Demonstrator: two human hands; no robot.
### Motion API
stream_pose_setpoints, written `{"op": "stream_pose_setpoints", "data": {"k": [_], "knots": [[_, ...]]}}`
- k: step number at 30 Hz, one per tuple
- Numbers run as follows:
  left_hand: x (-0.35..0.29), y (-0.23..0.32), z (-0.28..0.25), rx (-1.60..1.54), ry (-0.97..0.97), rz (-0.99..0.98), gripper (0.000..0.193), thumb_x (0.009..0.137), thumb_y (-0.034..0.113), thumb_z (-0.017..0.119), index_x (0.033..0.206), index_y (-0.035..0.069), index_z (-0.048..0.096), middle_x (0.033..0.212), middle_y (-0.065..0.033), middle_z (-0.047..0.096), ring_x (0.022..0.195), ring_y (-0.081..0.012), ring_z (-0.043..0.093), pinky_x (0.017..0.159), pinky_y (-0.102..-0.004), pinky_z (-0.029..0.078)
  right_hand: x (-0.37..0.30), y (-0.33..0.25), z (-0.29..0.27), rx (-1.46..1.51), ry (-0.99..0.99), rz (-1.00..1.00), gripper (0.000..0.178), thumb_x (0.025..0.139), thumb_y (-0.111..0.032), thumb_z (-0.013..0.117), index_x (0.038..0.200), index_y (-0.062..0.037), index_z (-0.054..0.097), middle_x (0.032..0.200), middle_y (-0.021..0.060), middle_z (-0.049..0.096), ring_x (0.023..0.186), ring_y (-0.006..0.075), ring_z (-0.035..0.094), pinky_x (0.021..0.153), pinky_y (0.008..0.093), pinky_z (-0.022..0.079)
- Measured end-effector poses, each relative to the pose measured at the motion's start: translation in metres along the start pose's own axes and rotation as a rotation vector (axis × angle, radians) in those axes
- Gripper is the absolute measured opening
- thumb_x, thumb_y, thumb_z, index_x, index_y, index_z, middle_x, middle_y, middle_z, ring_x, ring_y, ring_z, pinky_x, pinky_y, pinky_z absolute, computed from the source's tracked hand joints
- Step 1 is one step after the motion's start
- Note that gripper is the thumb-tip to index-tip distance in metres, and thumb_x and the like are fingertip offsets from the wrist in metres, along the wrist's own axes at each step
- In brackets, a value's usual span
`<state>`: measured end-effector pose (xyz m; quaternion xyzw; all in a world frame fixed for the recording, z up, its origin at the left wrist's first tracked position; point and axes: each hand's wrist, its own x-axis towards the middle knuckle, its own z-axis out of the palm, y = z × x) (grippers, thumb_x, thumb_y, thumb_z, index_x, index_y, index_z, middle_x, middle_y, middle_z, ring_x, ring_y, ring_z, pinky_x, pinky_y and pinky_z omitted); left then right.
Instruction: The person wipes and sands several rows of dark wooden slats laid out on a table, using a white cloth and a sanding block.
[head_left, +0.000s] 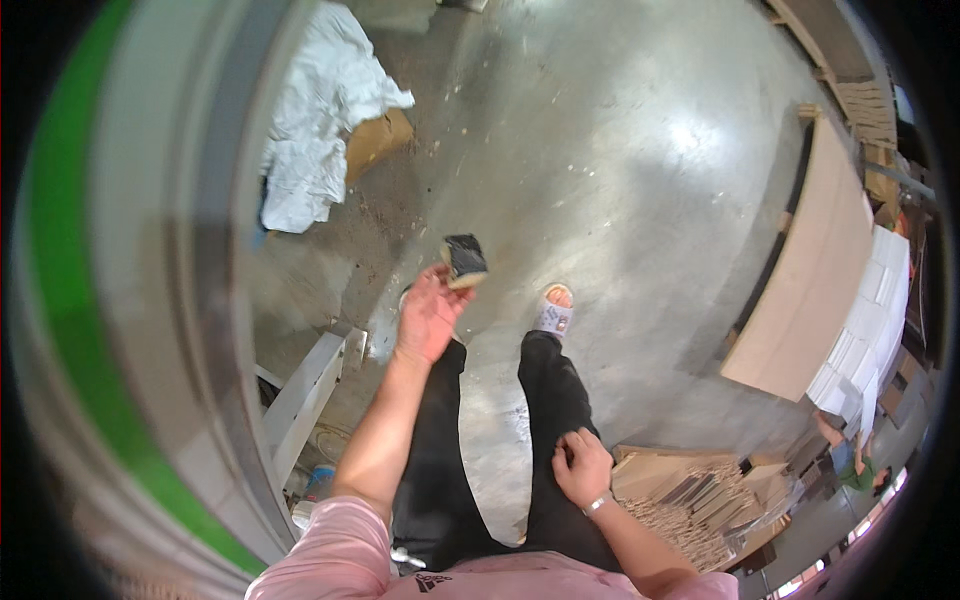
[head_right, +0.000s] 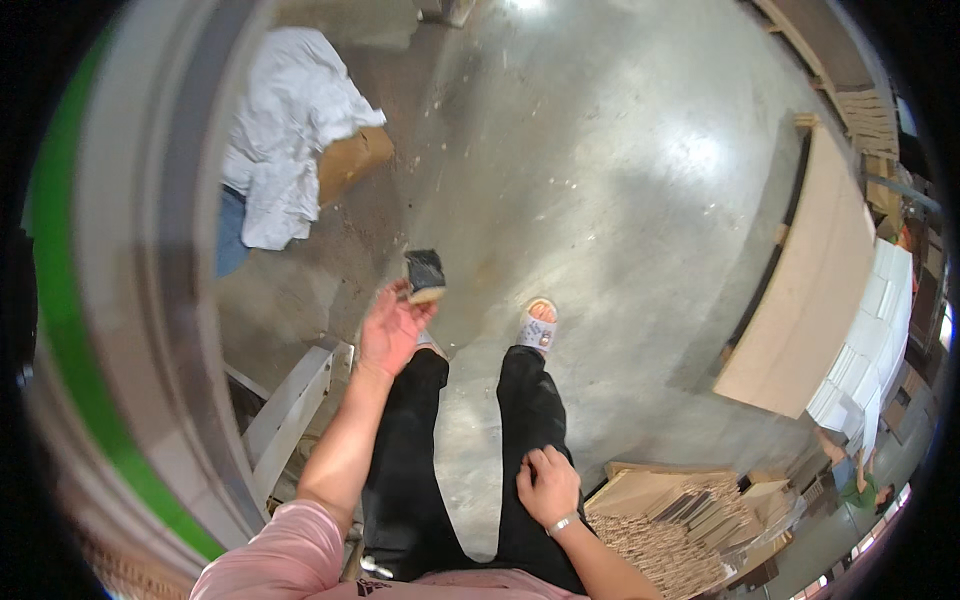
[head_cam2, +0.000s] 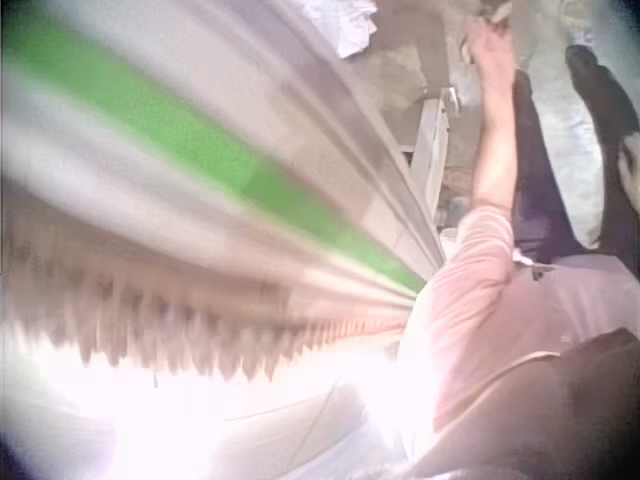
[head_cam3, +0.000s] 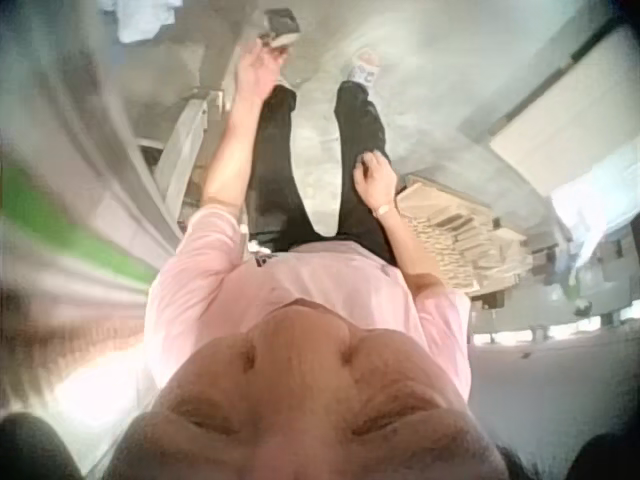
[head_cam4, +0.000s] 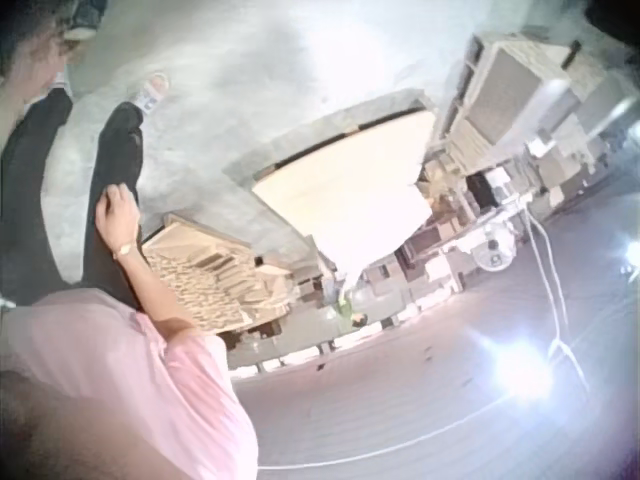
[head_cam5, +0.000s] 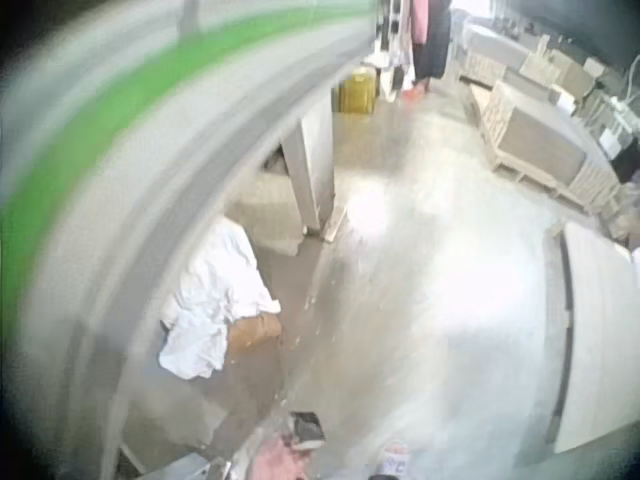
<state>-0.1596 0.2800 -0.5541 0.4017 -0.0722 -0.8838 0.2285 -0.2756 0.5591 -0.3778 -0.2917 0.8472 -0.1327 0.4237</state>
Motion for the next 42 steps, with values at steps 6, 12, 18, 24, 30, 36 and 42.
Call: {"op": "stream_pose_setpoints", "data": {"k": [6,12,18,24,30,36,42], "knots": [[-0.121,0.024,0.186,-0.153,-0.353,-0.019,0.03,0.092,0.023,0.069,0.121,0.02,0.064,0.125,-0.0148,0.066,0.114,-0.0341,0.063,0.103,-0.048,0.047,0.013,0.014,0.0,0.951,-0.022,0.115,0.032,0.087,0.0,0.061,0.119,-0.0046,0.065,0.105,0.0036,0.068,0.095,0.0135,0.065,0.081,0.0262,0.052],[-0.249,0.077,0.264,-0.132,-0.443,0.112,0.034,0.089,0.017,0.071,0.121,0.02,0.062,0.129,-0.0125,0.063,0.117,-0.0305,0.062,0.102,-0.0471,0.048,0.002,-0.191,-0.18,1.429,-0.45,-0.324,0.057,0.093,-0.028,0.063,0.139,0.0009,0.049,0.136,0.0109,0.058,0.122,0.0201,0.057,0.105,0.0351,0.043],[-0.348,0.088,0.28,-0.199,-0.403,0.311,0.033,0.088,0.013,0.071,0.119,0.016,0.06,0.123,-0.0122,0.066,0.117,-0.0307,0.063,0.102,-0.0508,0.049,-0.047,-0.268,-0.211,1.314,-0.89,-0.453,0.051,0.096,-0.018,0.063,0.14,0.0014,0.049,0.134,0.0063,0.057,0.123,0.016,0.053,0.108,0.0324,0.038],[-0.422,0.104,0.263,0.233,-0.069,0.488,0.026,0.087,0.01,0.072,0.111,0.005,0.063,0.112,-0.0113,0.07,0.1,-0.0228,0.068,0.094,-0.0394,0.053,-0.077,-0.304,-0.21,1.165,-0.958,-0.393,0.056,0.093,-0.011,0.067,0.143,0.0009,0.044,0.128,0.0051,0.059,0.115,0.0148,0.058,0.097,0.0309,0.048],[-0.496,0.211,0.231,0.899,0.495,0.9,0.015,0.088,0.005,0.065,0.101,0.004,0.072,0.096,-0.002,0.071,0.089,-0.0111,0.064,0.084,-0.0286,0.051,-0.072,-0.341,-0.214,0.926,-0.514,-0.557,0.054,0.085,0.005,0.07,0.135,0.0021,0.049,0.12,0.0082,0.061,0.107,0.0134,0.061,0.087,0.0275,0.054],[-0.467,0.367,0.191,1.957,0.89,1.256,0.051,0.086,0.031,0.07,0.132,0.012,0.058,0.147,-0.0173,0.045,0.134,-0.0371,0.042,0.112,-0.0507,0.032,-0.049,-0.388,-0.185,0.541,0.166,-0.889,0.056,0.073,-0.005,0.081,0.124,0.0019,0.059,0.117,0.0119,0.063,0.107,0.0249,0.062,0.096,0.0354,0.049],[-0.416,0.395,0.167,2.18,0.695,1.131,0.053,0.086,0.032,0.068,0.134,0.013,0.057,0.146,-0.0127,0.047,0.13,-0.0358,0.044,0.11,-0.0506,0.032,-0.059,-0.442,-0.178,0.056,0.562,-0.971,0.048,0.068,-0.005,0.08,0.113,-0.0036,0.063,0.111,0.0127,0.063,0.104,0.033,0.055,0.094,0.043,0.045]]}}
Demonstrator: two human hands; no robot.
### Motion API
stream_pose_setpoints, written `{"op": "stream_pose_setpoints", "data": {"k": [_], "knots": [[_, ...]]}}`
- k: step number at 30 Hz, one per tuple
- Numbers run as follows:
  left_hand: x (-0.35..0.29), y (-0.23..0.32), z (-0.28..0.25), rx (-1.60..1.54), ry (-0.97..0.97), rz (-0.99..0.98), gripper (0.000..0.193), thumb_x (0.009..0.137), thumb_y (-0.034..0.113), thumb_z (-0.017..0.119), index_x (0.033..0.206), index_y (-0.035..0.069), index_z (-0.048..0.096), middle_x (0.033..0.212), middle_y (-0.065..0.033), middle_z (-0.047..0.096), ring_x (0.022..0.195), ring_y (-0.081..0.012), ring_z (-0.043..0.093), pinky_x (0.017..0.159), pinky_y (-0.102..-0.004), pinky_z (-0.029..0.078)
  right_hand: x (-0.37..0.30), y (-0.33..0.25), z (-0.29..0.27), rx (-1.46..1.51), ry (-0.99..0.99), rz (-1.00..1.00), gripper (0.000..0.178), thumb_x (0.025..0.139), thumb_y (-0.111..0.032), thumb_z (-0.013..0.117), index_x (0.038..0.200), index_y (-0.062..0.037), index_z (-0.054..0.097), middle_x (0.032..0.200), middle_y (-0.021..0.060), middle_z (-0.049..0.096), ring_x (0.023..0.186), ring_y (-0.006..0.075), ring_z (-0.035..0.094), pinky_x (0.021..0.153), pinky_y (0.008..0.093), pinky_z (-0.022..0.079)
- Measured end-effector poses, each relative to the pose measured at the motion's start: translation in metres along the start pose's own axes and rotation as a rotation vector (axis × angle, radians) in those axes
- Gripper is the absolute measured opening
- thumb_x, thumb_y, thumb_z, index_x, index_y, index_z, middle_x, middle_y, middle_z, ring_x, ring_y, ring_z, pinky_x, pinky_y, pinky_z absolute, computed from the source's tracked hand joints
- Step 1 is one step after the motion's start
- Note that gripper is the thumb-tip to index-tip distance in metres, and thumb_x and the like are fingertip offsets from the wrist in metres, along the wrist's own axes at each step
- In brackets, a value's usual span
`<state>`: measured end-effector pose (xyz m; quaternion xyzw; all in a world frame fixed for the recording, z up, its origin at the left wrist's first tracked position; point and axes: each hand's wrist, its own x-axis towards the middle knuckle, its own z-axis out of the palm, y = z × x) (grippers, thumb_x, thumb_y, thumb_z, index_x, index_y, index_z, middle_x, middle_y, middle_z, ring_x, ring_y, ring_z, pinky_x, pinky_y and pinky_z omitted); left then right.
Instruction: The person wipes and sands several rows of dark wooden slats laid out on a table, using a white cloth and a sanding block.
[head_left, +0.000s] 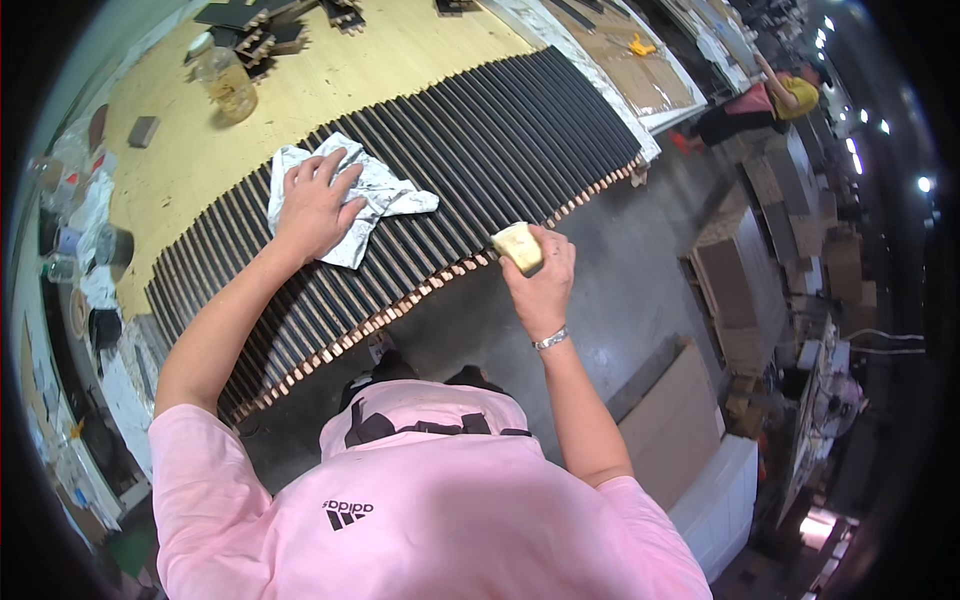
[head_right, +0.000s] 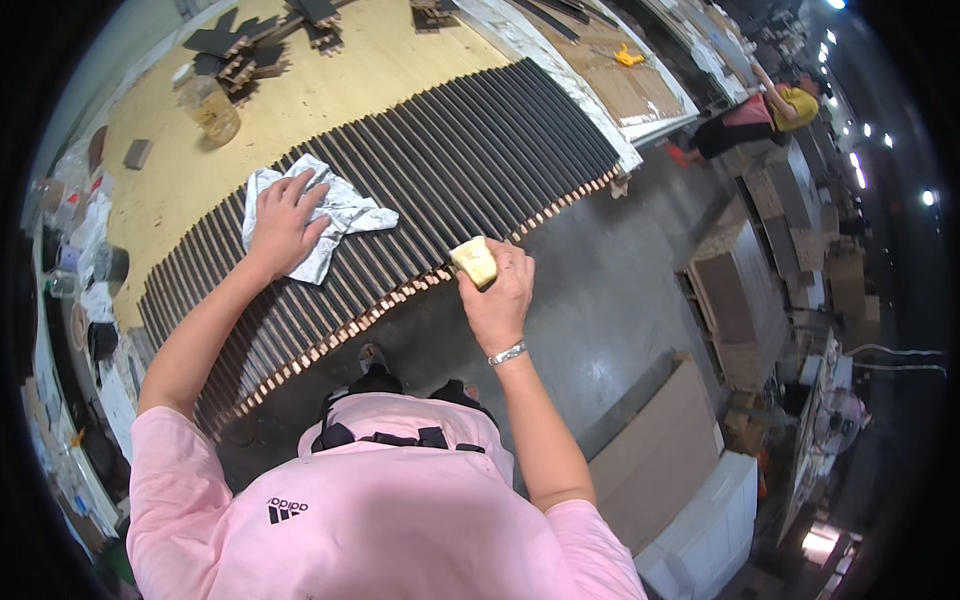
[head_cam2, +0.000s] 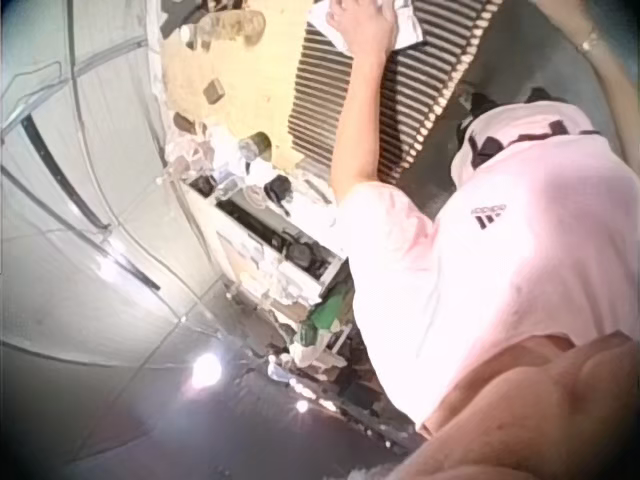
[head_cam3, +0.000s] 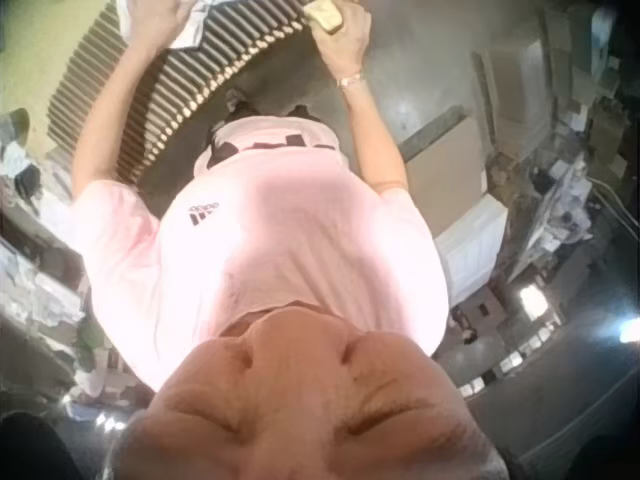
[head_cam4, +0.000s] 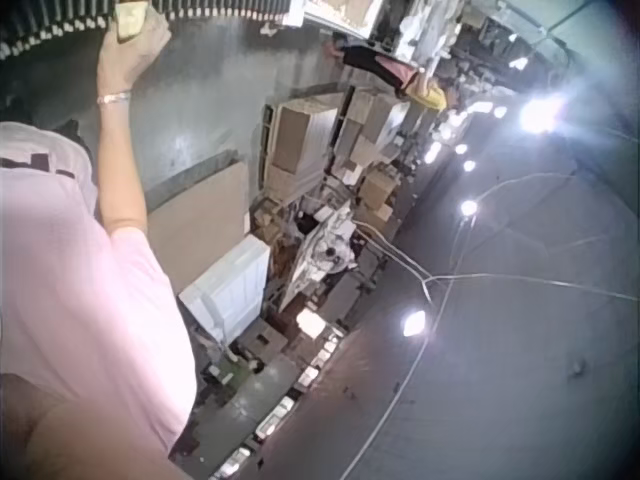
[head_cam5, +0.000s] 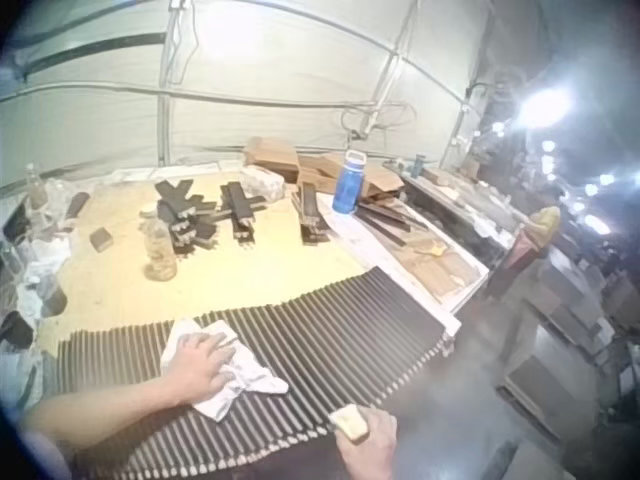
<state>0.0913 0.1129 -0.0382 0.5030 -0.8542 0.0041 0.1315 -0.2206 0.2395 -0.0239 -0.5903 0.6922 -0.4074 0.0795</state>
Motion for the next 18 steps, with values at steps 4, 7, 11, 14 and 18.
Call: {"op": "stream_pose_setpoints", "data": {"k": [4,7,11,14,18], "knots": [[-0.005,-0.008,0.005,-0.13,0.13,0.056,0.037,0.088,0.025,0.067,0.122,0.012,0.064,0.136,-0.008,0.056,0.121,-0.0311,0.05,0.105,-0.0478,0.033,-0.014,0.008,0.002,-0.131,-0.064,-0.014,0.048,0.066,-0.003,0.078,0.113,-0.0037,0.064,0.111,0.0112,0.064,0.102,0.0325,0.055,0.092,0.042,0.046],[0.0,-0.014,0.002,-0.274,0.16,0.101,0.027,0.084,0.012,0.069,0.111,0.009,0.068,0.116,-0.0076,0.065,0.105,-0.0265,0.06,0.093,-0.0399,0.043,-0.009,0.007,-0.002,-0.1,0.024,0.027,0.049,0.065,-0.002,0.078,0.113,-0.0047,0.066,0.109,0.0104,0.064,0.103,0.0322,0.056,0.093,0.0417,0.044],[0.035,-0.005,-0.009,-0.514,0.252,0.03,0.019,0.082,0.006,0.07,0.101,0.004,0.071,0.096,-0.0123,0.068,0.089,-0.032,0.065,0.079,-0.037,0.052,0.001,0.006,0.0,-0.137,-0.065,0.013,0.048,0.064,-0.003,0.078,0.111,-0.0045,0.066,0.109,0.0102,0.065,0.103,0.0318,0.056,0.092,0.0409,0.044],[0.08,0.01,-0.006,-0.481,0.226,0.013,0.022,0.088,0.013,0.066,0.108,0.004,0.068,0.105,-0.0133,0.067,0.098,-0.0329,0.064,0.086,-0.038,0.05,-0.01,0.022,-0.016,-0.181,-0.095,0.022,0.048,0.064,-0.003,0.078,0.111,-0.0043,0.066,0.11,0.0108,0.065,0.102,0.0321,0.056,0.092,0.0413,0.044],[0.091,0.019,0.033,-0.303,0.125,0.064,0.029,0.089,0.021,0.066,0.115,0.008,0.066,0.115,-0.0102,0.064,0.106,-0.0307,0.059,0.091,-0.0412,0.047,0.024,0.01,-0.013,-0.126,-0.038,-0.104,0.048,0.065,-0.003,0.078,0.112,-0.0039,0.066,0.109,0.0116,0.065,0.101,0.0321,0.057,0.091,0.0418,0.044]]}}
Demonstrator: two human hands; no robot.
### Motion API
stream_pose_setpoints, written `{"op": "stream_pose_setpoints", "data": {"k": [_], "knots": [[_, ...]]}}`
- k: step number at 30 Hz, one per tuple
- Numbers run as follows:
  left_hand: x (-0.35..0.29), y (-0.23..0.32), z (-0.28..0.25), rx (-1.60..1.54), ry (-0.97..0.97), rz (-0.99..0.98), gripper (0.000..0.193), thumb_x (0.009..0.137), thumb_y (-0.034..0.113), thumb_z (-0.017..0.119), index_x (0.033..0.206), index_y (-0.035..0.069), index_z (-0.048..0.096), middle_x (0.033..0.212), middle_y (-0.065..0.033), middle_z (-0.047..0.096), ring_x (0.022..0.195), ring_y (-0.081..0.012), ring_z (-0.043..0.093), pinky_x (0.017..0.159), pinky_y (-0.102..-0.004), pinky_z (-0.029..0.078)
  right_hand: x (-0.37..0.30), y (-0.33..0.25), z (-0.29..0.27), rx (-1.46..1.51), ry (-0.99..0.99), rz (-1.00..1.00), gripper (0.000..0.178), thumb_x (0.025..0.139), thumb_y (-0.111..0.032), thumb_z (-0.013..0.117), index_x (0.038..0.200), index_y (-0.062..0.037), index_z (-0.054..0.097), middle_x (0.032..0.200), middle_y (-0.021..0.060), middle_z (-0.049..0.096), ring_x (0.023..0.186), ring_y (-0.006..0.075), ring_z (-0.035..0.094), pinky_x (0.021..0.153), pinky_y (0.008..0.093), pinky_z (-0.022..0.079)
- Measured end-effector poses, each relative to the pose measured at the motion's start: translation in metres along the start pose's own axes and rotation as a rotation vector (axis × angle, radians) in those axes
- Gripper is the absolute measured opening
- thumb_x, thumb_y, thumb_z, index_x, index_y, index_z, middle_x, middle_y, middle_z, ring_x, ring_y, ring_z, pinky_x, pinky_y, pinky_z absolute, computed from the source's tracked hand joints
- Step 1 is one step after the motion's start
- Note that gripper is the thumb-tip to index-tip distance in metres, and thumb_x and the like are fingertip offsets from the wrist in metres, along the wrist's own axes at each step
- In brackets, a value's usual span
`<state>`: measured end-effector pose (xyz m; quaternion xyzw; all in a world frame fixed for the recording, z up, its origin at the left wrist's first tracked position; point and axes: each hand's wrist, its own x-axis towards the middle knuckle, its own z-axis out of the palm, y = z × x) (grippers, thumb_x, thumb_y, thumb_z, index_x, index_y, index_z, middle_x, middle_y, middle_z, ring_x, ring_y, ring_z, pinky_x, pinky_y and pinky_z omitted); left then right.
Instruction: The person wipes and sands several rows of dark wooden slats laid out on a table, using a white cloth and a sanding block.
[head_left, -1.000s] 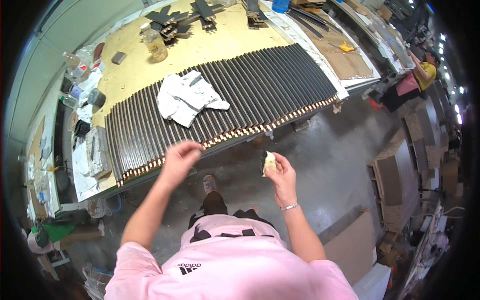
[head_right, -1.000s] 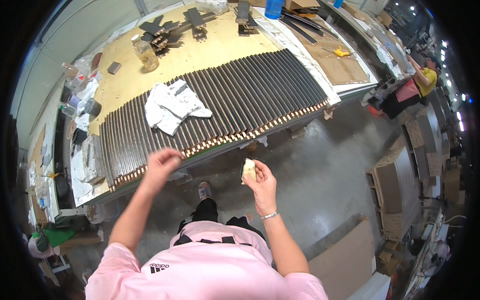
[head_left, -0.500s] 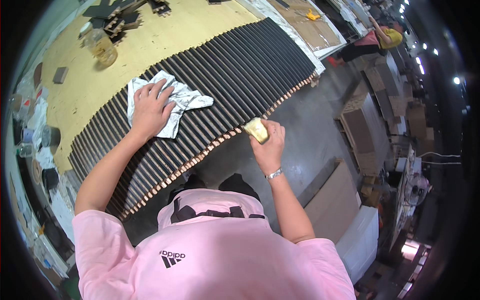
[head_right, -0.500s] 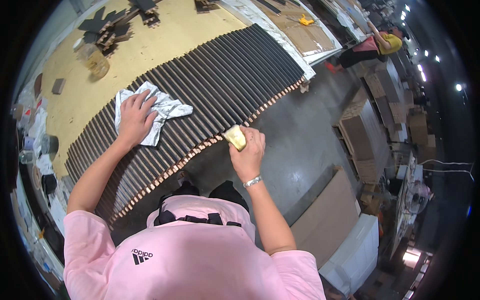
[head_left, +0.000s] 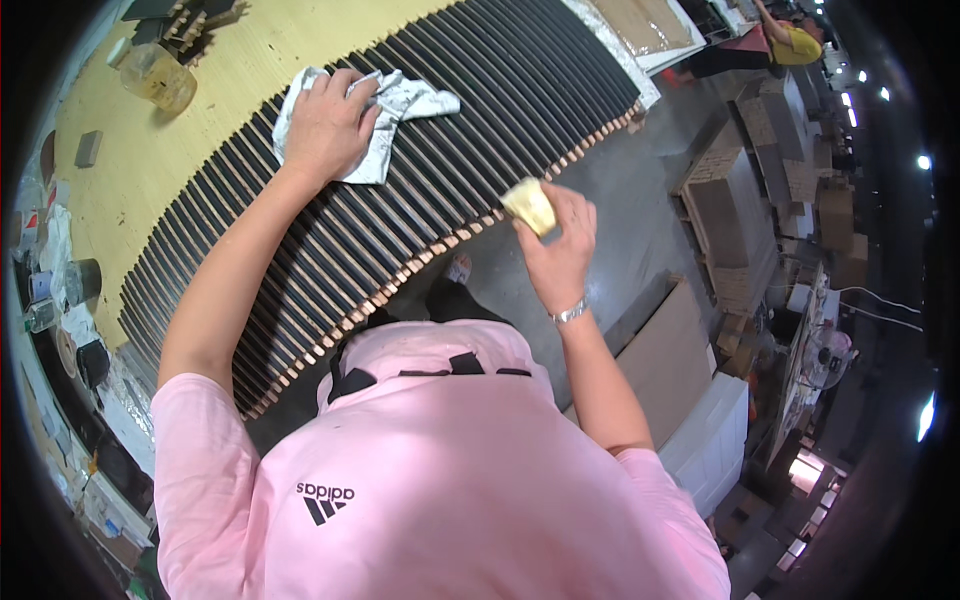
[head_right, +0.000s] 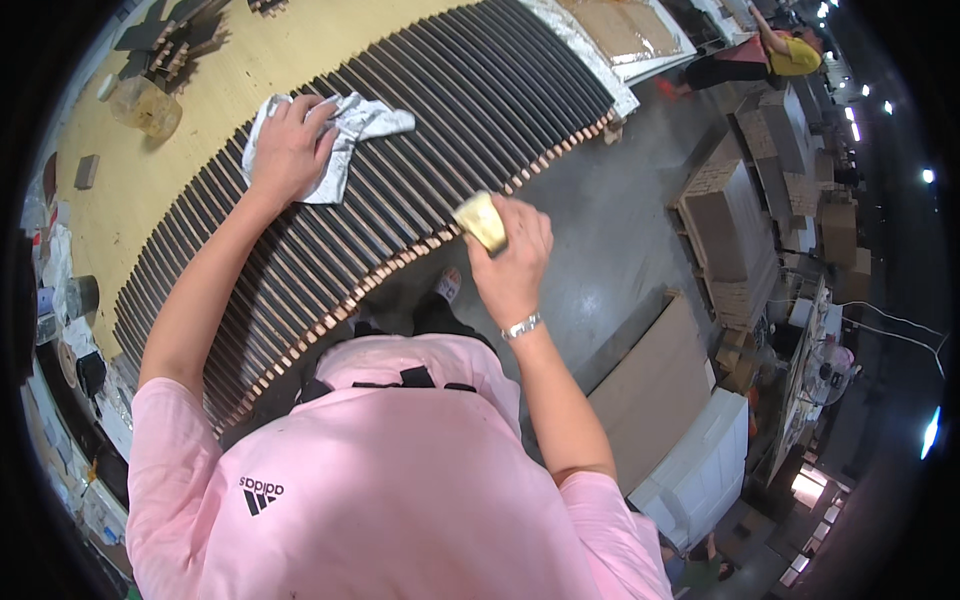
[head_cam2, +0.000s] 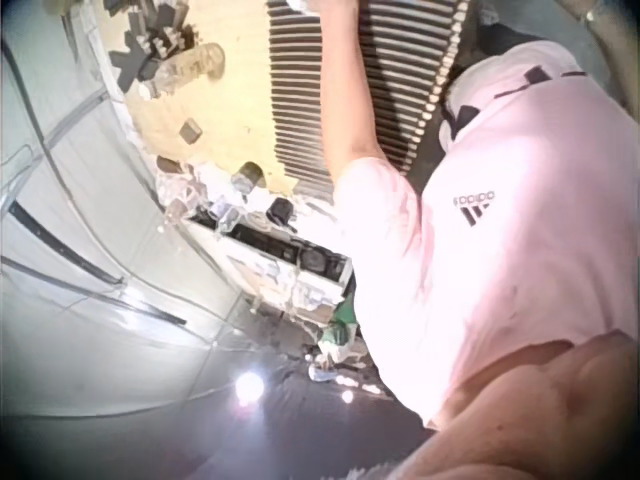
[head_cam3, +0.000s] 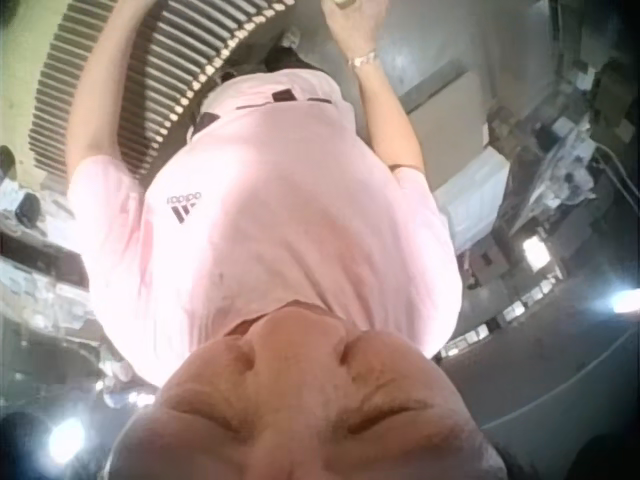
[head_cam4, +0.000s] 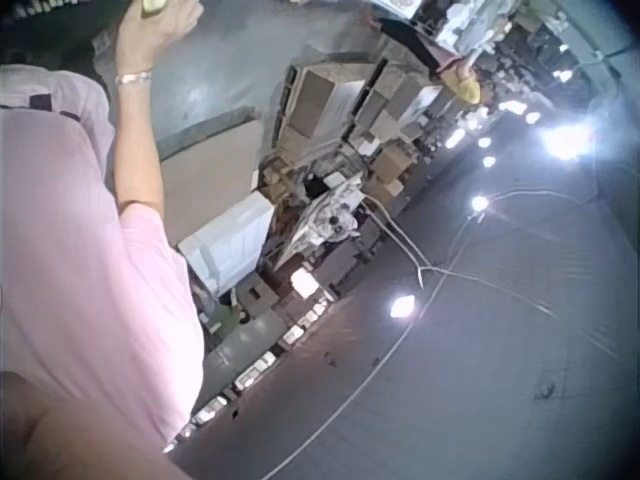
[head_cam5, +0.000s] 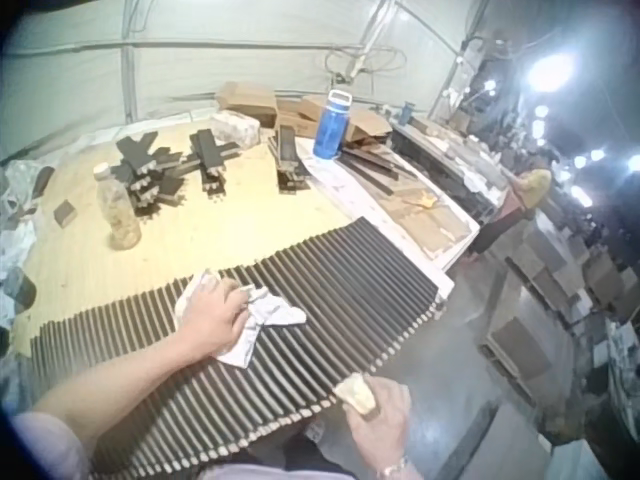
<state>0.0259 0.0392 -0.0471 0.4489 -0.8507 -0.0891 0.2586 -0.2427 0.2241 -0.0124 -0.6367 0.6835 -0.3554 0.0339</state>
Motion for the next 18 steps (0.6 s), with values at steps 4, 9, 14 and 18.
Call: {"op": "stream_pose_setpoints", "data": {"k": [4,9,14,18], "knots": [[0.004,0.002,0.006,0.141,0.07,0.016,0.028,0.089,0.022,0.066,0.115,0.01,0.066,0.115,-0.0088,0.063,0.104,-0.0304,0.059,0.09,-0.0411,0.048,-0.003,0.018,-0.003,-0.041,-0.101,0.022,0.047,0.065,-0.005,0.078,0.111,-0.0048,0.067,0.109,0.0104,0.065,0.1,0.0309,0.057,0.09,0.0412,0.043],[0.006,0.003,0.004,0.173,0.027,-0.004,0.029,0.089,0.021,0.065,0.115,0.009,0.066,0.114,-0.0098,0.063,0.105,-0.0308,0.059,0.091,-0.0409,0.047,-0.002,0.036,-0.01,0.01,-0.01,0.036,0.046,0.067,-0.008,0.078,0.111,-0.0072,0.068,0.106,0.0078,0.064,0.098,0.0299,0.056,0.087,0.0404,0.043],[0.009,0.007,0.003,0.176,0.027,-0.005,0.029,0.089,0.021,0.065,0.115,0.008,0.066,0.114,-0.0096,0.062,0.106,-0.0306,0.058,0.092,-0.0405,0.047,0.006,0.04,-0.001,0.045,-0.047,0.0,0.045,0.067,-0.007,0.077,0.112,-0.0065,0.067,0.105,0.0088,0.064,0.097,0.0316,0.056,0.085,0.0411,0.044],[0.008,0.008,0.002,0.182,0.006,-0.021,0.029,0.09,0.021,0.065,0.116,0.008,0.065,0.115,-0.0095,0.062,0.107,-0.0307,0.058,0.092,-0.0404,0.047,-0.006,0.05,-0.016,0.029,-0.107,0.041,0.048,0.067,-0.006,0.077,0.114,-0.0053,0.066,0.106,0.0092,0.064,0.098,0.0315,0.056,0.089,0.0408,0.043]]}}
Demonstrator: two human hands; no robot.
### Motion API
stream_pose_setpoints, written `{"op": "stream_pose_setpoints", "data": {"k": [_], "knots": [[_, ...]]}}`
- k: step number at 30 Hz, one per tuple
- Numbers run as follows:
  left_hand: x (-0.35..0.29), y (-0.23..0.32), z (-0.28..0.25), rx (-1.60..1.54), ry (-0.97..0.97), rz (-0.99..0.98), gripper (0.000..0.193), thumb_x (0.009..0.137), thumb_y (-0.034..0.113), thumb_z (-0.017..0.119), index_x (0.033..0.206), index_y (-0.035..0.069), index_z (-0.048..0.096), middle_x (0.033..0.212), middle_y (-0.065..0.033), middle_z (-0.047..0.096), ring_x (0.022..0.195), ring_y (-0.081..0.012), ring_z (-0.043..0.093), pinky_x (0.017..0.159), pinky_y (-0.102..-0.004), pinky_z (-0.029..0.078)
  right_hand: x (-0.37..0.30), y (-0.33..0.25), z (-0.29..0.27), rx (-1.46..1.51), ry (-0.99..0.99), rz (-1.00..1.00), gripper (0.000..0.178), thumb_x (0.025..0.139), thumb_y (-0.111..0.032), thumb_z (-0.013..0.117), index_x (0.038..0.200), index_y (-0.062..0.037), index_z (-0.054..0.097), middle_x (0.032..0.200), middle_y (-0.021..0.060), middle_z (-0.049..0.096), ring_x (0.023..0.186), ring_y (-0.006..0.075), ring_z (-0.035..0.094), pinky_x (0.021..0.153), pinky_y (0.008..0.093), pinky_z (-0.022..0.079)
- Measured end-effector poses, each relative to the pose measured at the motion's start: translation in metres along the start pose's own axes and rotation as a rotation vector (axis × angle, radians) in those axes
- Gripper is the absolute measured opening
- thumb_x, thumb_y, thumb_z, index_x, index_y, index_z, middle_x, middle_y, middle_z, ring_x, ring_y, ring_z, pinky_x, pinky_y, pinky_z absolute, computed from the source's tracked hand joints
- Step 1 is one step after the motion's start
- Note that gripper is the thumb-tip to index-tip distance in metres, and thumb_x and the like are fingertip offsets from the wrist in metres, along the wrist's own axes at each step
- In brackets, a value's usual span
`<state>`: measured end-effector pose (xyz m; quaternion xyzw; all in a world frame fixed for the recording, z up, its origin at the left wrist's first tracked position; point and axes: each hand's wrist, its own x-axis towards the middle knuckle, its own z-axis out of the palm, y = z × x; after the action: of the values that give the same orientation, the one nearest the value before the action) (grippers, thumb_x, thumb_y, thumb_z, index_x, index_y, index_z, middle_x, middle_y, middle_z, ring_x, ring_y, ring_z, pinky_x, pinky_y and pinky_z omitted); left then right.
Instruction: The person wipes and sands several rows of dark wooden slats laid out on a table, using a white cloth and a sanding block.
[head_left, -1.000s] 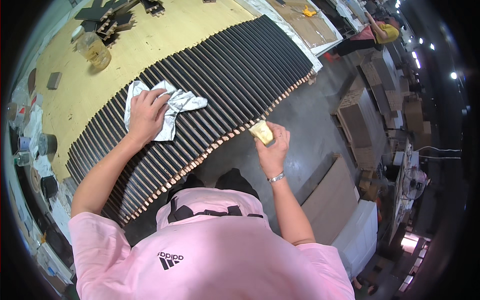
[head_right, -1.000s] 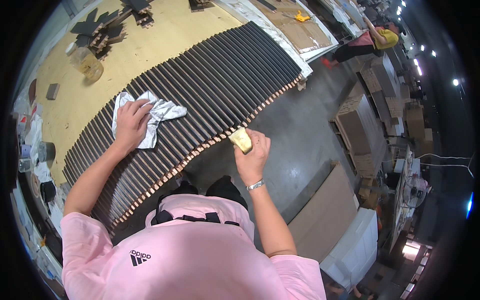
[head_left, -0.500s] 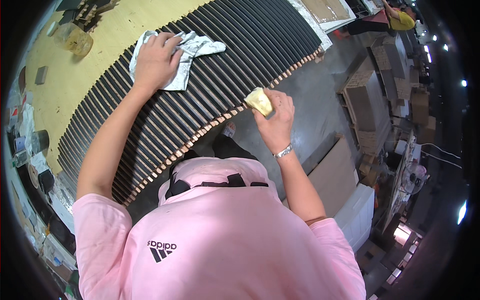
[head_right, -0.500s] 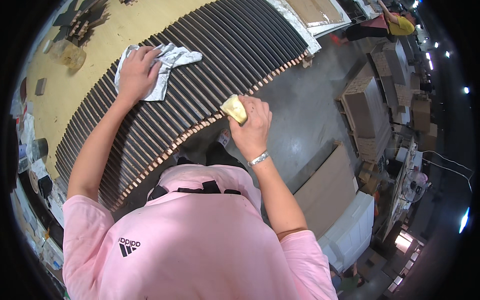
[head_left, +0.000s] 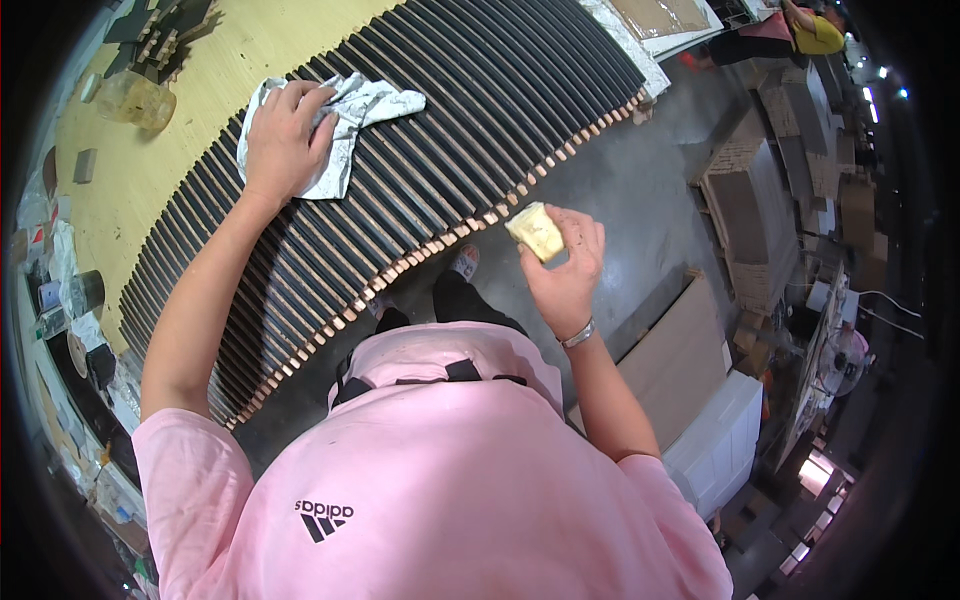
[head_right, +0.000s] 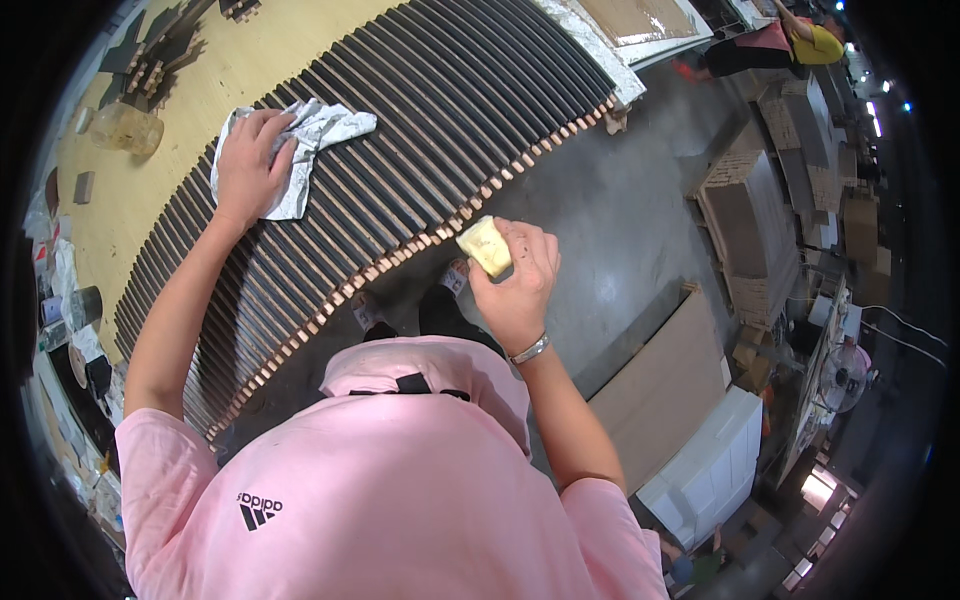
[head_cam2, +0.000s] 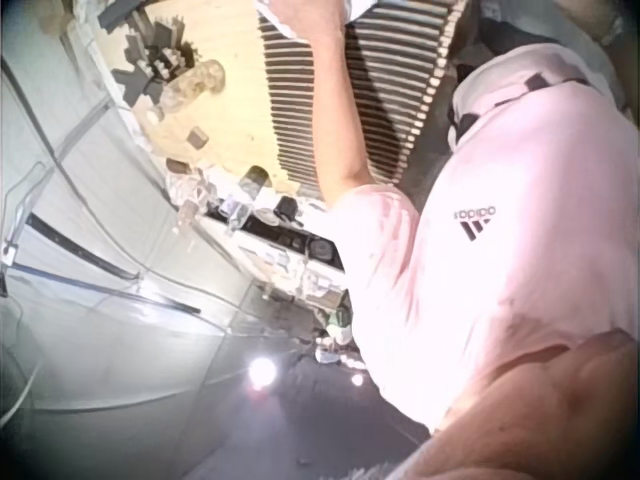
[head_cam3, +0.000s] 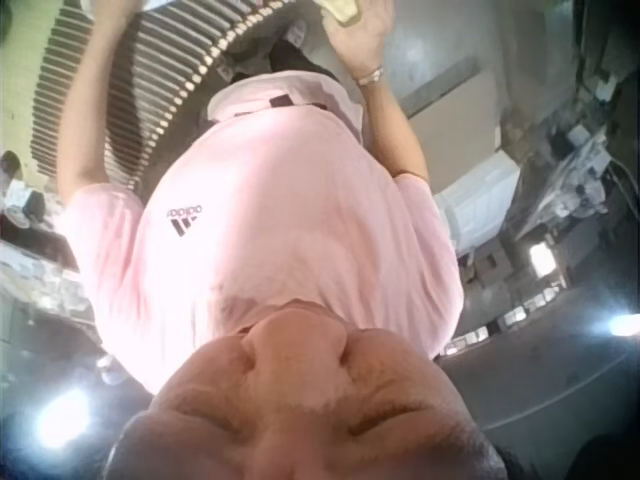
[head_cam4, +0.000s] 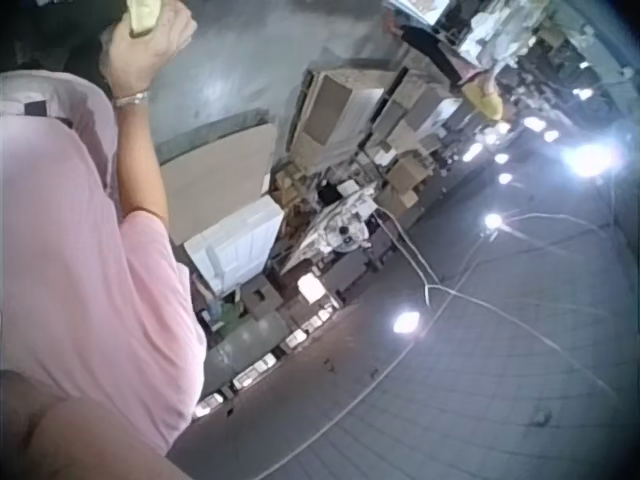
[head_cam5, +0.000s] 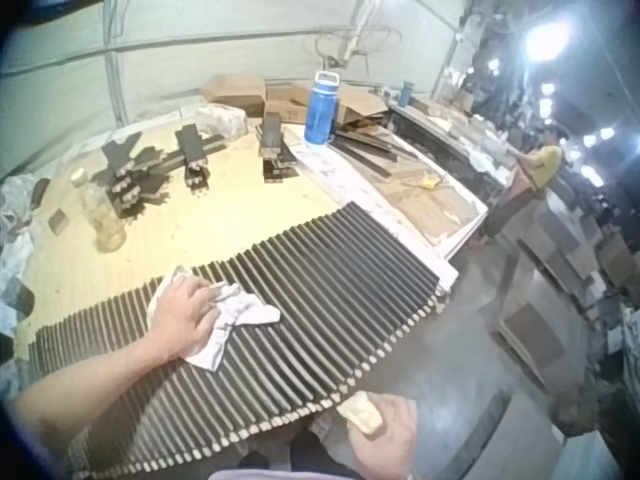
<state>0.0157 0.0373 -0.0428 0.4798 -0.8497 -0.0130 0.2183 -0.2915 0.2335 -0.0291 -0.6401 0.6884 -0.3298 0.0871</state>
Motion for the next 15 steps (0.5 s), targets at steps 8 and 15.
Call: {"op": "stream_pose_setpoints", "data": {"k": [8,15], "knots": [[-0.004,0.002,0.001,-0.003,0.054,0.014,0.027,0.086,0.02,0.066,0.111,0.01,0.066,0.109,-0.0079,0.062,0.099,-0.029,0.058,0.086,-0.0402,0.047,0.003,0.008,0.0,-0.075,-0.037,-0.038,0.047,0.064,-0.008,0.078,0.11,-0.0065,0.066,0.102,0.0084,0.062,0.096,0.0313,0.056,0.087,0.0423,0.042],[0.0,0.004,-0.001,-0.014,0.07,0.021,0.027,0.086,0.02,0.067,0.111,0.01,0.066,0.108,-0.0076,0.062,0.099,-0.0288,0.058,0.087,-0.0404,0.047,0.029,0.0,0.004,-0.045,0.031,-0.031,0.042,0.066,-0.009,0.075,0.108,-0.0071,0.068,0.103,0.007,0.063,0.095,0.0302,0.055,0.083,0.0415,0.042]]}}
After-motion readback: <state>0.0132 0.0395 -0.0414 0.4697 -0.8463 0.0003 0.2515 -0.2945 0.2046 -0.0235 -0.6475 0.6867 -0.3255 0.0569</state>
